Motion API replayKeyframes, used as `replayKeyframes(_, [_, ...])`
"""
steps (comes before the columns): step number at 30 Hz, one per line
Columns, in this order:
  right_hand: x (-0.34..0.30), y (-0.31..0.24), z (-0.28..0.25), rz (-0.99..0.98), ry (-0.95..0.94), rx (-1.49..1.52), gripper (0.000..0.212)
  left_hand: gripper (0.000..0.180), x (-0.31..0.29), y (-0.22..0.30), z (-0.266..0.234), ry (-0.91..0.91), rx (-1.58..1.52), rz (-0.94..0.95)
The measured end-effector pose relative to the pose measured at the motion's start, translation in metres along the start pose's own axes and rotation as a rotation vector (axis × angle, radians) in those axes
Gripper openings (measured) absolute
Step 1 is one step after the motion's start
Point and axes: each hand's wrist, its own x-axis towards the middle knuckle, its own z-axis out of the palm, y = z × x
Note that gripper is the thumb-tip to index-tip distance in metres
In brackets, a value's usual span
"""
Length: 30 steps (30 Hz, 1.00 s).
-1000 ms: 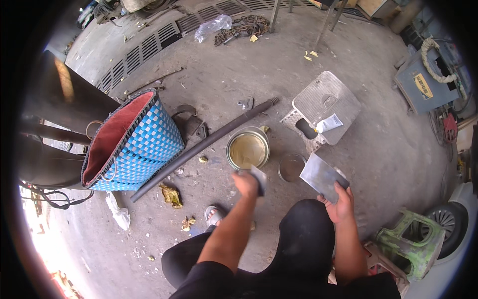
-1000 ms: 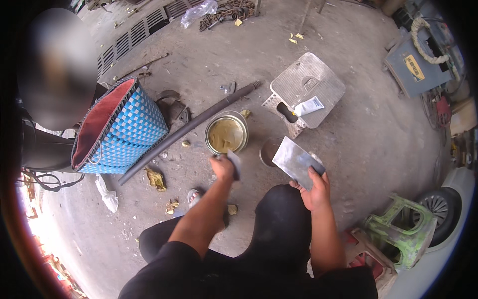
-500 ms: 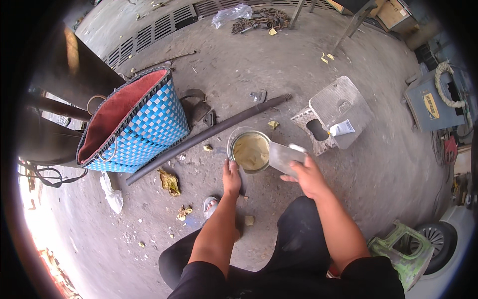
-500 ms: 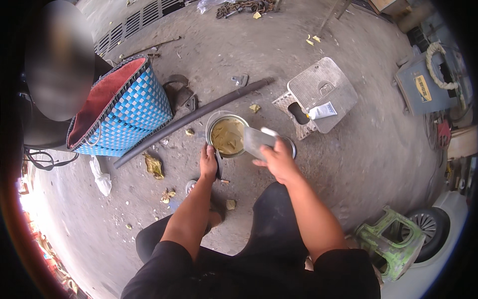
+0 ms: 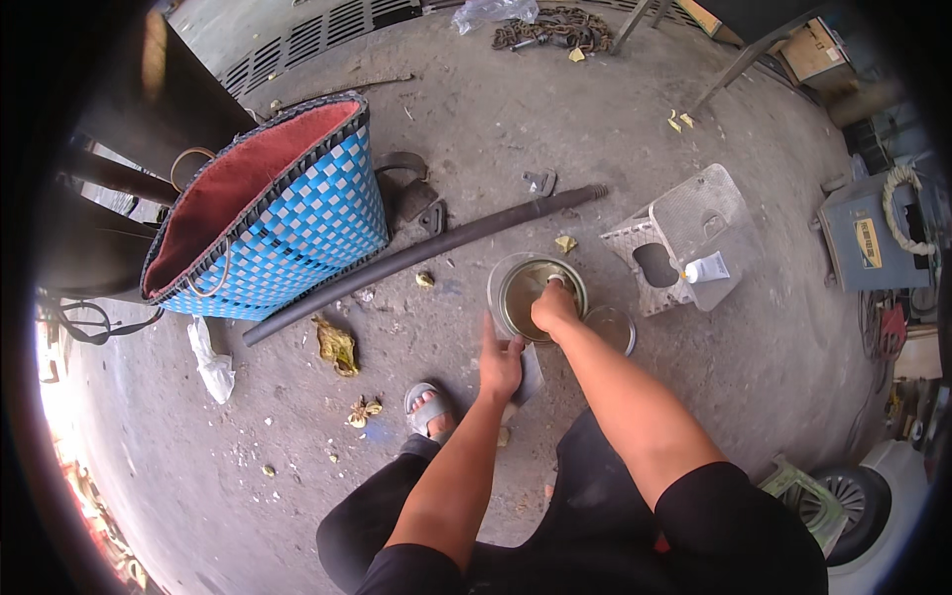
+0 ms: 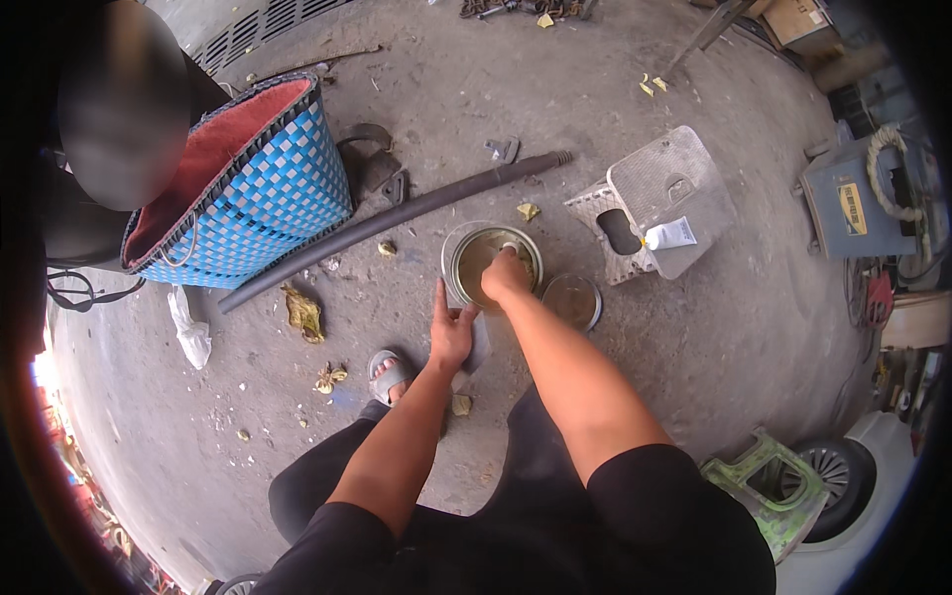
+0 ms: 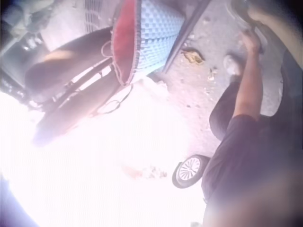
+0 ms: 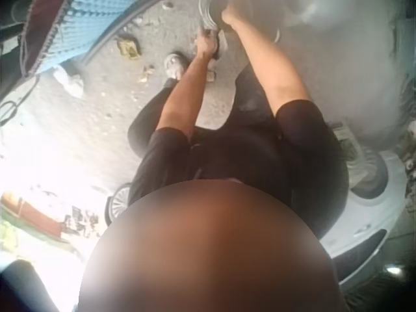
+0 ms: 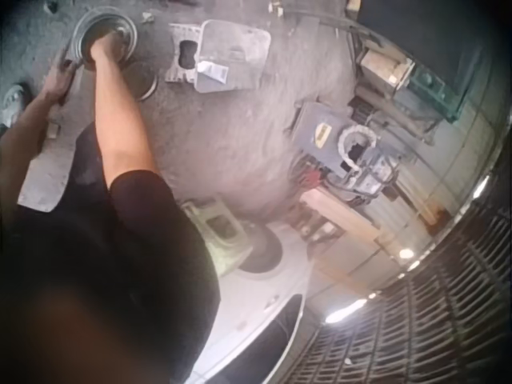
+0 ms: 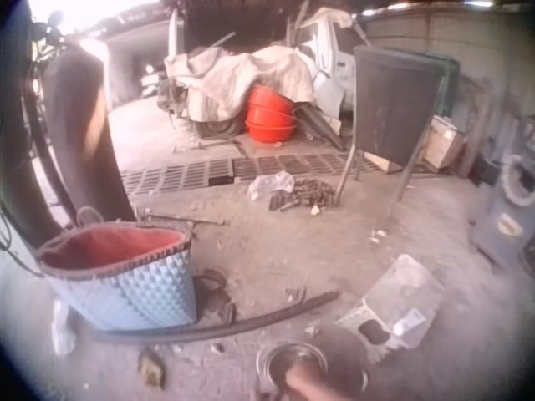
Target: The person holds a small rectangular piece and applies a yellowish paste from a can onto its surface using a small tool. The person repeatedly scoops paste and spreads it across the piece while standing next to a white car in an outdoor workshop area.
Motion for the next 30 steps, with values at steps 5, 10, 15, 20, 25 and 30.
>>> replayKeyframes(5, [0.020,0.004,0.009,0.061,-0.041,0.053,0.046,0.074,0.007,-0.008,-0.001,-0.102,-0.024,0.002])
replayKeyframes(10, [0.030,0.011,0.006,0.002,-0.134,0.073,0.046,0.073,0.010,-0.010,-0.004,-0.162,-0.093,-0.027])
replayKeyframes(15, [0.034,0.011,0.002,-0.065,-0.163,0.094,0.049,0.073,0.010,-0.008,-0.005,-0.184,-0.088,-0.054])
replayKeyframes(20, [0.039,0.004,-0.003,-0.079,-0.299,0.127,0.052,0.072,0.010,-0.010,-0.002,-0.194,-0.161,-0.030])
replayKeyframes(25, [0.044,0.000,-0.001,0.240,-0.386,0.576,0.046,0.071,0.009,-0.006,-0.005,-0.194,-0.071,-0.033])
replayKeyframes(30, [0.049,0.009,0.010,0.403,-0.502,0.840,0.041,0.072,0.011,-0.007,-0.005,-0.205,-0.071,-0.016])
